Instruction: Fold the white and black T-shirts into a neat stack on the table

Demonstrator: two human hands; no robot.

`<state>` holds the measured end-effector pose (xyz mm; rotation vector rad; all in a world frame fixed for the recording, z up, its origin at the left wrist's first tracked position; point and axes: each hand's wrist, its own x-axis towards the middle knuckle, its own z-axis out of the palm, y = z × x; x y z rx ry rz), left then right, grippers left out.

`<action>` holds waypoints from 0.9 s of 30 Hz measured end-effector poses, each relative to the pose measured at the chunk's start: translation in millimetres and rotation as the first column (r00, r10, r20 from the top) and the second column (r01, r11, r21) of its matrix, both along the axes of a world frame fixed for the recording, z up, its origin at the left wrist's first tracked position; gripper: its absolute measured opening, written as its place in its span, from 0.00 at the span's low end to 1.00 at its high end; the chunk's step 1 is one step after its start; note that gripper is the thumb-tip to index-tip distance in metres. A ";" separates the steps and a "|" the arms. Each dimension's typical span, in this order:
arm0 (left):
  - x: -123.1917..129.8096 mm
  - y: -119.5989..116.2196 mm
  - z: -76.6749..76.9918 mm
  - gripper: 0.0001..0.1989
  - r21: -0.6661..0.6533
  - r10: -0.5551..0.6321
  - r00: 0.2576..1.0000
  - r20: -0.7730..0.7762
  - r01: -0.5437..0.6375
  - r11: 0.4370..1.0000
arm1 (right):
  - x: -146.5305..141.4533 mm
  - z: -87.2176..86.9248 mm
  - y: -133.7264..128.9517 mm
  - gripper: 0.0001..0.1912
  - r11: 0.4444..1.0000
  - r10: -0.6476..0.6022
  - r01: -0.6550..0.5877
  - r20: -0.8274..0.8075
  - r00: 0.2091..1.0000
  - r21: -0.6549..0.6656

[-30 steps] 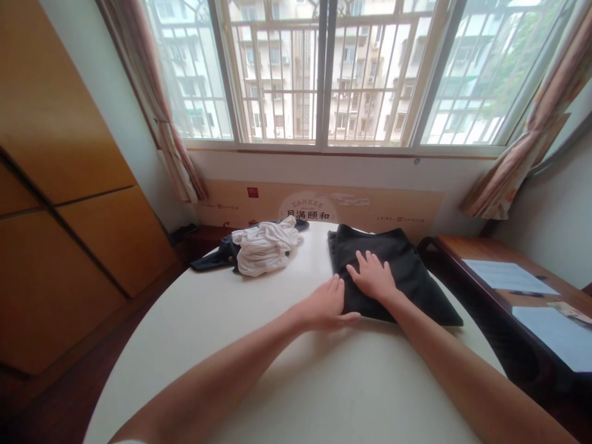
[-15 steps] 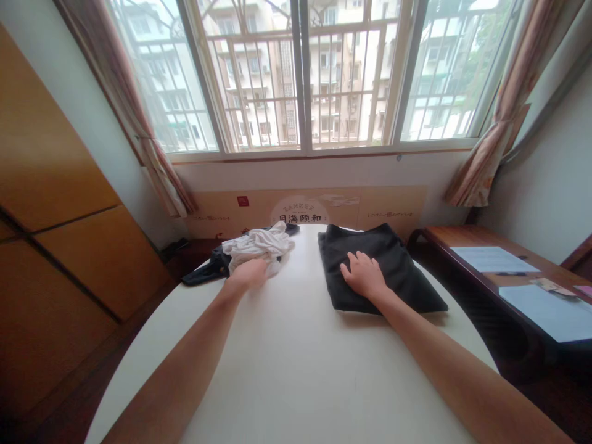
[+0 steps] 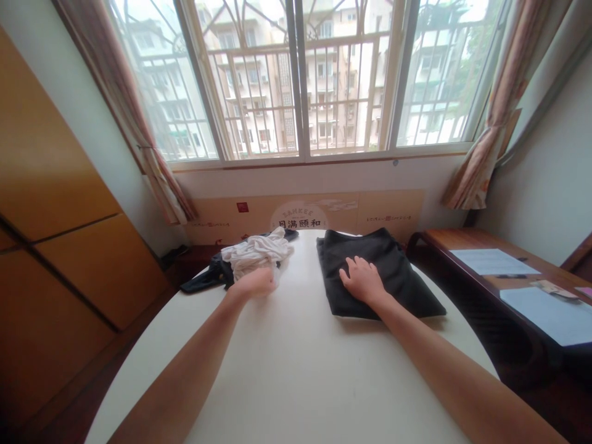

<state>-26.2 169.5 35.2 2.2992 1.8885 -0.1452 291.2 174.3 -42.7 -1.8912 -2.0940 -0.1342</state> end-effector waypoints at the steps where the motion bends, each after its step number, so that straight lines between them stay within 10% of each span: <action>1: 1.3 0.0 -0.8 0.14 -0.007 -0.004 1.000 0.001 0.004 1.000 | 0.0 0.1 -0.1 0.30 1.000 0.000 0.000 0.000 1.000 0.001; 8: 11.9 -2.9 -5.7 0.19 -0.018 0.044 0.999 -0.021 -0.044 0.999 | 0.0 1.4 -0.8 0.31 1.000 0.000 0.000 -0.002 1.000 -0.005; 16: 47.6 -33.4 17.0 0.10 -0.280 -0.151 0.985 0.087 0.170 0.945 | -1.7 2.6 -1.6 0.29 1.000 -0.013 0.014 -0.014 1.000 0.022; 21: 71.2 -57.0 42.2 0.10 -0.540 -0.206 0.834 0.512 0.499 0.678 | -0.7 1.5 -0.9 0.29 0.999 -0.001 0.002 -0.018 1.000 0.044; 27: 78.9 -84.4 70.6 0.07 -0.510 -0.085 0.565 0.821 0.792 0.335 | 2.4 -4.0 2.8 0.27 0.986 0.126 -0.123 -0.017 0.992 0.109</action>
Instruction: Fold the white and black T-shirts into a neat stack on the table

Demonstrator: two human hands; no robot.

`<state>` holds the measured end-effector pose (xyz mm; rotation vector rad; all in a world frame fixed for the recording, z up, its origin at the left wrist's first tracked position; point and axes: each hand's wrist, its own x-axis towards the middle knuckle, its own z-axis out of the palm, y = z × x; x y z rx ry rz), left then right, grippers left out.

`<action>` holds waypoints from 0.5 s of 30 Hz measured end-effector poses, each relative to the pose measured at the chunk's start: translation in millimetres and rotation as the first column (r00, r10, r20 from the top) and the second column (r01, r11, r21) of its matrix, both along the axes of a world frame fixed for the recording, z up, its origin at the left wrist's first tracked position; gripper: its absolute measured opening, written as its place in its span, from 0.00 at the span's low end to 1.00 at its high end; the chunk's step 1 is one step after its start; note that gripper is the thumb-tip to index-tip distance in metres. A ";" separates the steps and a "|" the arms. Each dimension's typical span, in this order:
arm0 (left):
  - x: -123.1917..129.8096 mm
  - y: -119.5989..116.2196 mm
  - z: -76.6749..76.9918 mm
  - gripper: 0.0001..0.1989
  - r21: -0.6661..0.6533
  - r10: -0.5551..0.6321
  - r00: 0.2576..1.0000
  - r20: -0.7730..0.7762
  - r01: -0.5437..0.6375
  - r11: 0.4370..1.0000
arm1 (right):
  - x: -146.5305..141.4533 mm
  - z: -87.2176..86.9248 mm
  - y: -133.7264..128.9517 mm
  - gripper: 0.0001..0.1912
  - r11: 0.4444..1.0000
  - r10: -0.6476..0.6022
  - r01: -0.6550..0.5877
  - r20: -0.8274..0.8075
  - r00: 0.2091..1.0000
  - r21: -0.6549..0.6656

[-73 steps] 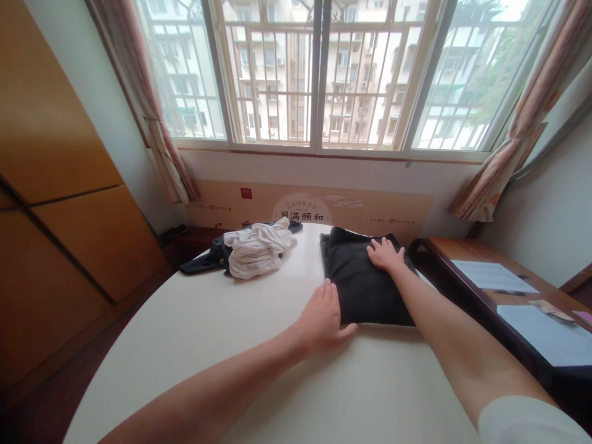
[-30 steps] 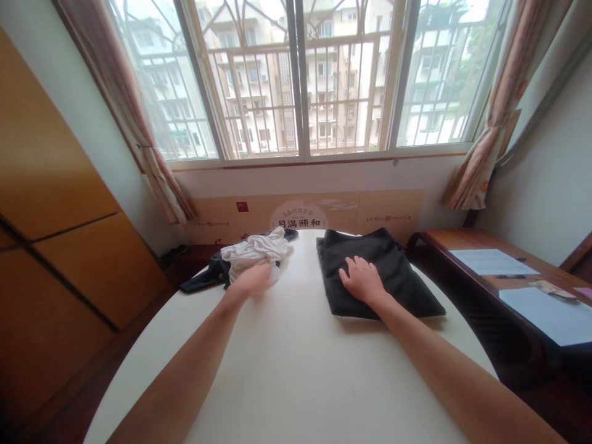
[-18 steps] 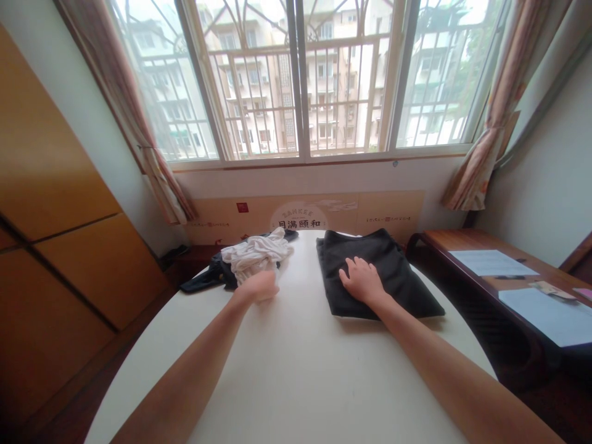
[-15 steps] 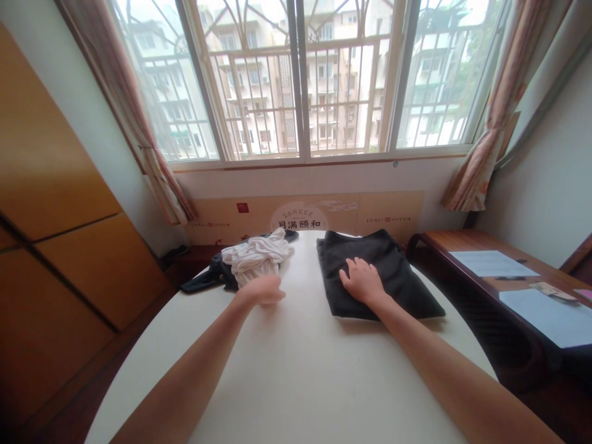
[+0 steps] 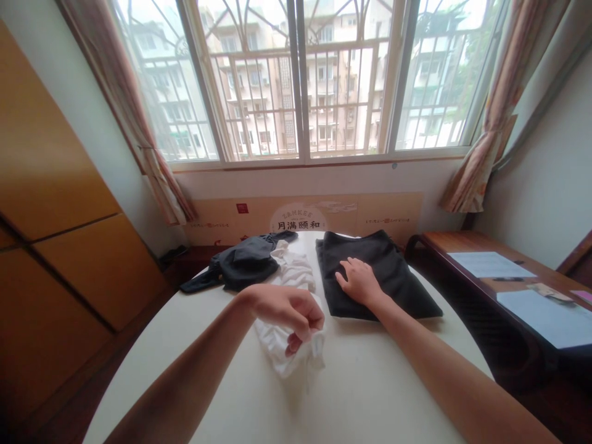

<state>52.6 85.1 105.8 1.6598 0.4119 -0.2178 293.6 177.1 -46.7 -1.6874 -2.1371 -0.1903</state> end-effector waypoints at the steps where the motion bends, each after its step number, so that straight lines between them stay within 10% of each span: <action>1: 0.1 -2.7 3.9 0.09 -0.014 -0.011 1.000 0.024 0.011 1.000 | 0.4 -0.7 0.5 0.26 0.999 0.035 -0.035 -0.001 0.999 0.008; 5: -4.3 1.4 6.3 0.14 0.287 0.216 0.974 0.071 -0.227 0.931 | 1.1 -1.5 1.1 0.25 0.994 0.112 -0.111 -0.019 0.994 0.017; 7: -10.0 11.1 -2.9 0.16 0.569 0.430 0.901 0.060 -0.385 0.727 | 0.9 -0.5 0.5 0.24 0.993 0.115 -0.114 -0.029 0.993 0.013; 10: -18.7 26.1 -24.4 0.16 0.857 0.621 0.780 -0.074 -0.268 0.440 | -0.1 1.9 -1.0 0.23 0.994 0.112 -0.111 -0.033 0.993 0.009; 15: -20.5 36.4 -46.9 0.19 0.908 0.635 0.730 -0.253 -0.047 0.416 | -2.3 4.8 -2.5 0.22 0.996 0.094 -0.094 -0.035 0.995 0.007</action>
